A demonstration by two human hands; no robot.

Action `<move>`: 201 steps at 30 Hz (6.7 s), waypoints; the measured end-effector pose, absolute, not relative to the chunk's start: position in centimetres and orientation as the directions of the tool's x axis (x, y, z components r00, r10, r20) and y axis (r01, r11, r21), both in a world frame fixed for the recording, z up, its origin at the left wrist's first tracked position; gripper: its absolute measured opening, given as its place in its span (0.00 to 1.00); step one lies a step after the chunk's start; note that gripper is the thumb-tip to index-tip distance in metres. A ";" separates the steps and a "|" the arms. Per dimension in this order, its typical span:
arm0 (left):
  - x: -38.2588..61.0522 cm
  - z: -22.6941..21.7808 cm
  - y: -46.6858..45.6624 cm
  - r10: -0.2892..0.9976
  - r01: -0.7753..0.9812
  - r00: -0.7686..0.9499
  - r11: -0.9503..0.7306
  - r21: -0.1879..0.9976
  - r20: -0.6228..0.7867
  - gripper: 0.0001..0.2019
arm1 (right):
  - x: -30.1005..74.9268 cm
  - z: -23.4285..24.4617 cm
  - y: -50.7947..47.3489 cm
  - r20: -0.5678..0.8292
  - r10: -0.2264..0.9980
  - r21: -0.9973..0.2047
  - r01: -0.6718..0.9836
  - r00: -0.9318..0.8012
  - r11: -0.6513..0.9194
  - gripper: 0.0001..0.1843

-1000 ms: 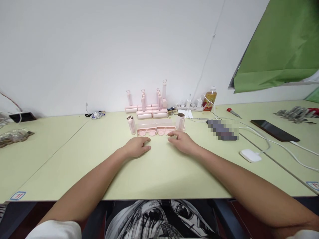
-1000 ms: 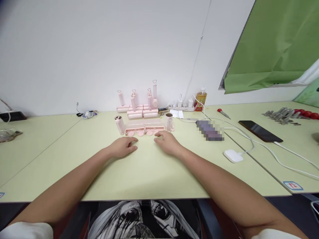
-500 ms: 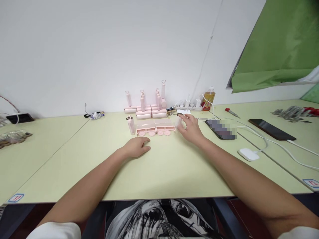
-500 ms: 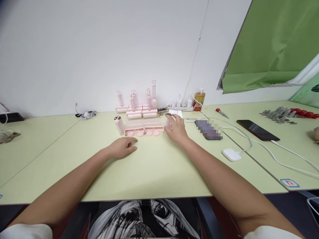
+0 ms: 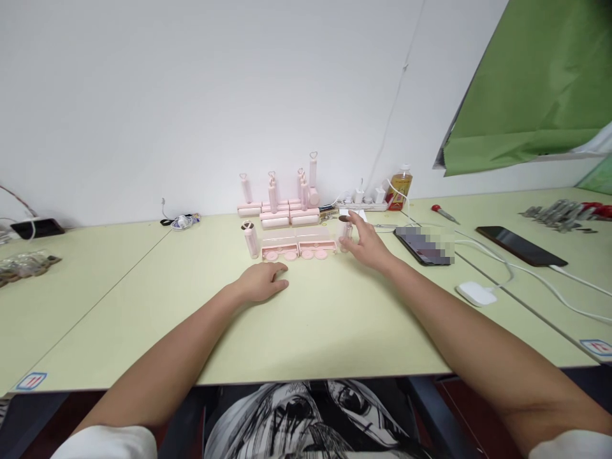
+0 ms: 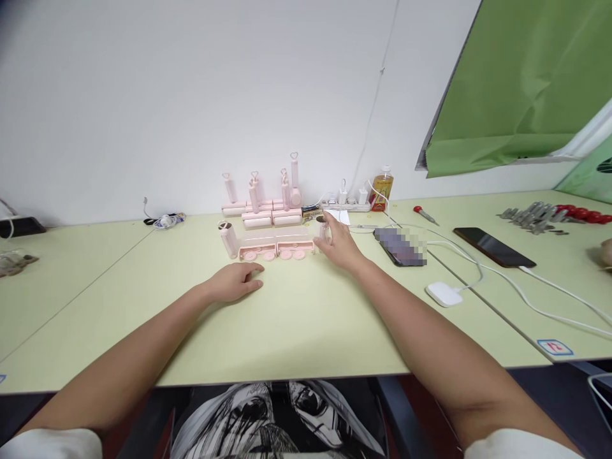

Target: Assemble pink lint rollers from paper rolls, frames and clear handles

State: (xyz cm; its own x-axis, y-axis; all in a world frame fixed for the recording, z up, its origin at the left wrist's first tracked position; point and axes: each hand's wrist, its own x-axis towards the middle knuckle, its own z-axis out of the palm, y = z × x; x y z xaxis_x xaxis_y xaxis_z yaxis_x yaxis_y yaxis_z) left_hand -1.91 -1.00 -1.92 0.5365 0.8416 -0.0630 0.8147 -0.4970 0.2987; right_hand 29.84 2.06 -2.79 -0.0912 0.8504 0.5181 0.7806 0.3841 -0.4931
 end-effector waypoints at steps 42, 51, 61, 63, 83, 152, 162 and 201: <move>-1.4 -2.3 -1.4 0.785 0.616 0.592 -0.586 0.526 0.181 0.21 | 30.6 0.3 0.8 0.760 0.392 -0.588 0.291 0.519 0.755 0.06; -0.1 -3.1 -2.3 0.744 0.518 0.603 -0.641 0.567 0.289 0.41 | 23.1 -2.2 -3.5 0.214 0.970 -0.920 -0.357 -0.112 0.162 0.07; 0.0 -1.9 -2.6 0.497 0.362 0.488 -0.863 0.352 0.717 0.17 | 22.8 -3.5 -3.6 0.320 0.893 -0.812 0.395 -0.315 0.430 0.16; -0.3 -1.9 -2.4 0.553 0.424 0.454 -0.824 0.376 0.699 0.15 | 23.3 -3.1 -3.4 0.329 0.890 -0.692 0.561 -0.315 0.454 0.14; -1.0 -3.6 -1.5 0.652 0.528 0.451 -0.746 0.406 0.610 0.29 | 24.2 -2.9 -2.8 0.332 0.881 -0.431 0.777 -0.337 0.459 0.13; 0.2 -2.3 -3.1 0.676 0.547 0.681 -0.726 0.417 0.282 0.27 | 21.3 -4.0 -4.5 0.272 0.914 -0.927 0.173 -0.301 0.333 0.13; 0.1 -2.3 -3.1 0.692 0.574 0.670 -0.712 0.404 0.268 0.28 | 21.5 -3.9 -4.6 0.262 0.912 -0.918 0.212 -0.316 0.337 0.11; -0.2 -3.2 -2.1 0.692 0.444 0.540 -0.718 0.536 0.480 0.28 | 22.3 -3.5 -3.9 0.490 0.758 -0.590 0.476 -0.431 0.652 0.30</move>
State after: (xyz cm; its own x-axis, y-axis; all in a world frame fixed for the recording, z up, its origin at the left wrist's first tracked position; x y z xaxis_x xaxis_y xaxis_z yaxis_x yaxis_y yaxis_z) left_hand -0.21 -2.10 -3.16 0.5396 0.6919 0.4797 0.4438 -0.7179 0.5363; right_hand 22.29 -3.94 -3.46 -0.4309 0.7578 0.4900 0.4757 0.6522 -0.5902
